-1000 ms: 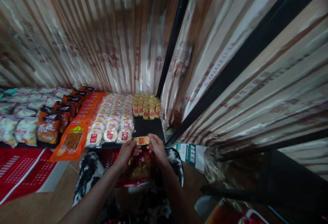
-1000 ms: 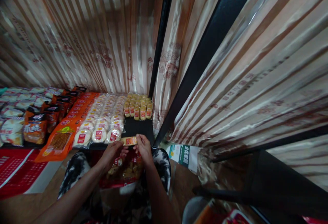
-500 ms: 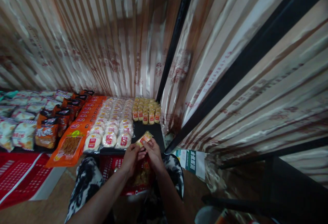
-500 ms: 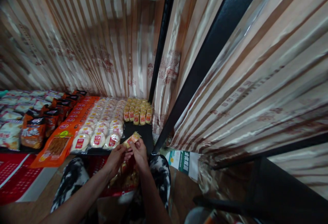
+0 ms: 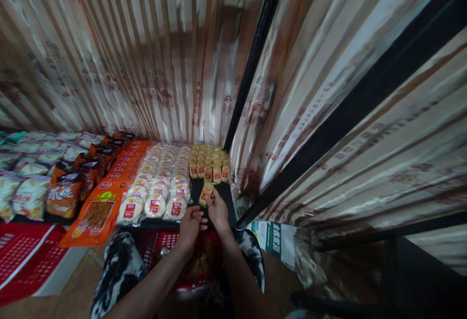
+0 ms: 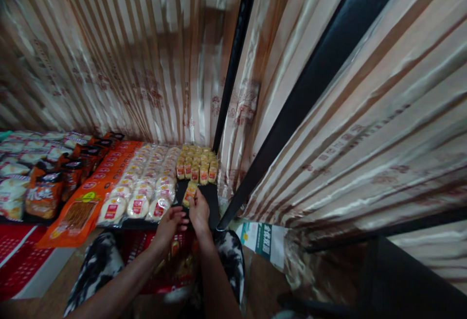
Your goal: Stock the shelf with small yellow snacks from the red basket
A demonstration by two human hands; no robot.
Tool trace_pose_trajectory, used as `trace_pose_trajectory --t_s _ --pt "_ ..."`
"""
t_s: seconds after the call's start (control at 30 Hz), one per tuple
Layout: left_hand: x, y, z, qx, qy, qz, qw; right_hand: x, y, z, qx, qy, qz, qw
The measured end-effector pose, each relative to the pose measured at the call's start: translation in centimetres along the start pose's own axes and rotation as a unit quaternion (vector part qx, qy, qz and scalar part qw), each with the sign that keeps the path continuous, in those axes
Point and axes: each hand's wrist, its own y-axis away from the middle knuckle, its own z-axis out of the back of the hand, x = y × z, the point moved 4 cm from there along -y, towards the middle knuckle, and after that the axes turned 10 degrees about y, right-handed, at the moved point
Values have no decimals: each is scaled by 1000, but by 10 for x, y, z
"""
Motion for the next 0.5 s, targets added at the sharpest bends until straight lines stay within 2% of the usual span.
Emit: trace_pose_trajectory --t_s 0.13,0.23,0.37,0.5 --pt "-6 -16 -7 22 -31 -56 998 4 -16 -7 -44 66 36 996" --pt "-14 -27 -15 38 -62 -91 993 9 -26 -14 -49 85 66 993" --pt "-26 -36 -26 75 -100 -126 984 15 -37 -20 -50 54 74 995" --pt "-32 -48 -30 74 -116 -119 983 15 -45 -24 -64 32 61 996"
